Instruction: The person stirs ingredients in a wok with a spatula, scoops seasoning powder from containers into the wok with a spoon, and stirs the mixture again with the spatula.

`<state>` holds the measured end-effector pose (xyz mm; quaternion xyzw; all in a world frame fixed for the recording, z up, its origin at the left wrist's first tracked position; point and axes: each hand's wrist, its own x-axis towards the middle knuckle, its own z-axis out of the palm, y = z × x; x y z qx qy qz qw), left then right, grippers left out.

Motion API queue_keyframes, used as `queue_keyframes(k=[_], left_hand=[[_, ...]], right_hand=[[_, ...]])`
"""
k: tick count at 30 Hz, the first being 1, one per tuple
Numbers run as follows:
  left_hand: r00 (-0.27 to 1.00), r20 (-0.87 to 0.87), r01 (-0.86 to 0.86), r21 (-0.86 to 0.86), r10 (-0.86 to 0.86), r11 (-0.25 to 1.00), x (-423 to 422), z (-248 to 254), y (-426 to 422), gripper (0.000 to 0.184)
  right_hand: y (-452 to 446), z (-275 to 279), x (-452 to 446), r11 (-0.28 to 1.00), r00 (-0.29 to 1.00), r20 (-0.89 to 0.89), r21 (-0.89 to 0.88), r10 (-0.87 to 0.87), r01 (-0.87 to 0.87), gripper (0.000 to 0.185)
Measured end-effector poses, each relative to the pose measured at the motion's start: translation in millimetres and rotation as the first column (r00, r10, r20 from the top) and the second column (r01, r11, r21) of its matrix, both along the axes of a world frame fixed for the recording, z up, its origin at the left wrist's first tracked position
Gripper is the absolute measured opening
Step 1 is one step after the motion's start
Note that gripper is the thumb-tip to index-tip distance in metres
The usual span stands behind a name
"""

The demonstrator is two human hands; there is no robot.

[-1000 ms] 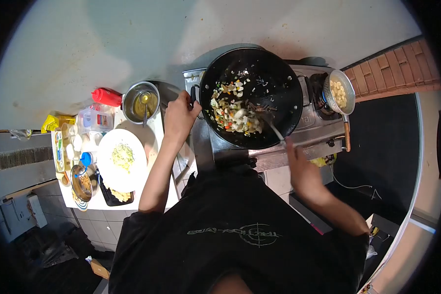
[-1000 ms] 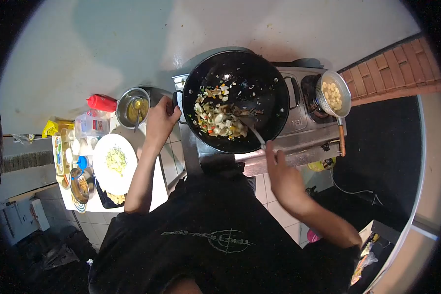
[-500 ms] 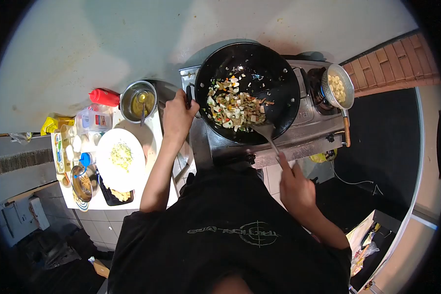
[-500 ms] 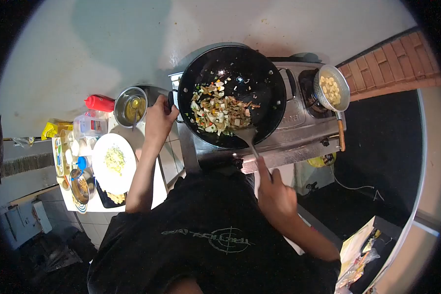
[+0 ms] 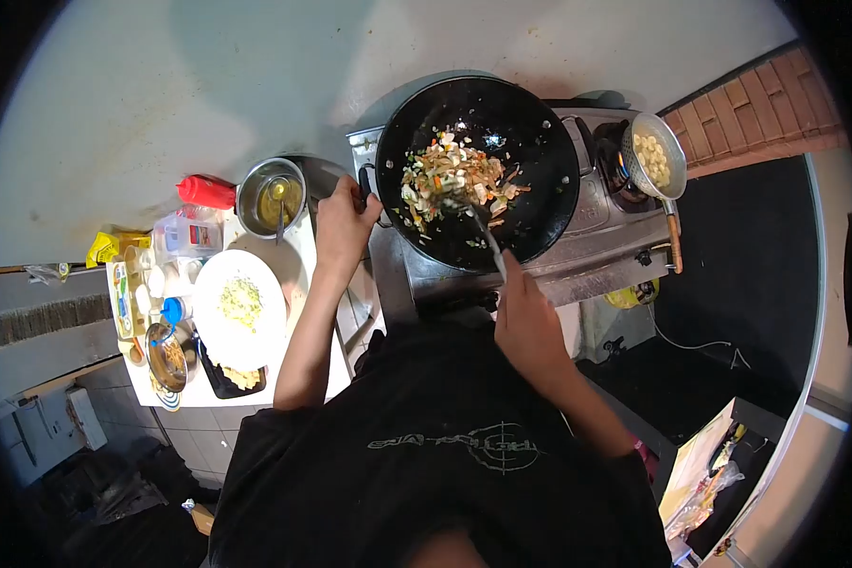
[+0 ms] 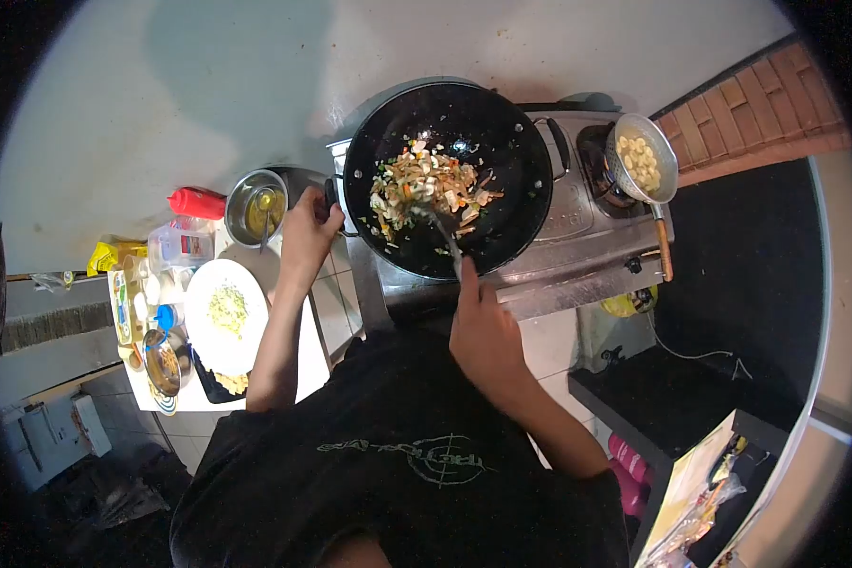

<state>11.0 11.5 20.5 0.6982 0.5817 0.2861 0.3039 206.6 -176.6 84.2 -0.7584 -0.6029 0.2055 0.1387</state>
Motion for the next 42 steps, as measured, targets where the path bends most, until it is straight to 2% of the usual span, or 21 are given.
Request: queue_keyframes(k=[1,3,5,7,10,12,13,15,19,22,24,30,32,33,35,36,38,39,41,42], left_hand=[[1.000,0.005,0.004,-0.012,-0.004,1.000,0,2,0,0.022],[1.000,0.005,-0.002,-0.027,0.002,1.000,-2,4,1,0.022],[1.000,-0.007,-0.001,-0.047,0.001,0.999,-2,2,1,0.023],[1.000,-0.007,-0.006,-0.038,0.005,0.999,-2,-1,1,0.023],[1.000,-0.011,0.000,-0.026,-0.001,1.000,-3,-2,-1,0.023],[1.000,-0.018,0.010,-0.018,-0.011,1.000,-2,-2,-2,0.023],[1.000,-0.002,0.005,-0.012,-0.005,1.000,-1,-2,-2,0.023],[1.000,0.007,-0.006,-0.009,0.006,1.000,-3,0,-3,0.022],[1.000,0.006,0.020,-0.015,-0.020,1.000,-4,2,-3,0.021],[0.999,0.039,0.025,-0.039,-0.023,0.999,-5,0,-4,0.021],[0.998,0.061,0.020,-0.043,-0.018,0.999,-5,-1,-5,0.021],[0.998,0.063,0.020,-0.055,-0.017,0.998,-4,4,-5,0.020],[0.998,0.056,0.042,-0.037,-0.040,0.998,-4,5,-4,0.020],[0.998,0.056,0.044,-0.038,-0.042,0.998,-4,5,-5,0.020],[0.997,0.070,0.038,-0.056,-0.034,0.998,-5,4,-5,0.020],[0.997,0.069,0.037,-0.050,-0.034,0.998,-5,6,-3,0.020],[0.997,0.059,0.048,-0.103,-0.042,0.994,-6,8,-4,0.021],[0.998,0.056,0.048,-0.107,-0.042,0.993,-8,7,-5,0.021],[0.996,0.081,0.053,-0.142,-0.042,0.988,-11,2,-2,0.023],[0.996,0.081,0.056,-0.142,-0.045,0.988,-14,-1,-1,0.023]], right_hand=[[1,1,2,1.000,1.000,0.000,0.006,-0.002,0.002,0.054],[4,18,6,0.997,0.994,-0.113,0.080,-0.009,0.018,0.050],[-10,53,-1,1.000,0.990,-0.144,0.022,-0.009,0.013,0.050],[-17,60,-8,1.000,0.985,-0.171,-0.025,-0.010,0.006,0.050],[-13,37,-15,0.999,0.994,-0.105,-0.050,0.016,-0.022,0.051],[7,14,-11,1.000,0.998,0.059,-0.006,-0.014,0.014,0.052],[7,17,-9,1.000,0.998,0.058,-0.001,-0.015,0.015,0.052],[9,34,-6,0.990,0.997,-0.070,0.142,0.011,0.000,0.052],[6,51,-22,0.976,0.985,-0.169,0.218,0.035,0.003,0.042],[23,26,-22,0.990,0.986,-0.154,0.136,0.062,-0.041,0.041],[39,8,-15,0.990,0.999,-0.046,0.144,0.005,0.002,0.048],[-1,56,-10,0.983,0.993,-0.099,0.180,0.066,-0.047,0.049],[-6,60,-17,0.997,0.996,-0.056,-0.038,0.066,-0.069,0.049],[-1,51,-16,0.997,0.996,-0.056,-0.038,0.064,-0.066,0.049],[14,26,-12,0.999,1.000,0.018,0.040,0.021,-0.022,0.048],[17,29,-10,0.999,1.000,0.017,0.046,0.021,-0.022,0.048],[20,41,-9,0.979,0.998,-0.055,0.202,0.018,-0.006,0.046],[18,48,-10,0.980,0.998,-0.059,0.199,0.018,-0.006,0.046],[13,59,-13,0.931,0.993,-0.056,0.356,0.104,-0.077,0.044],[14,56,-14,0.931,0.993,-0.056,0.357,0.101,-0.074,0.044]])
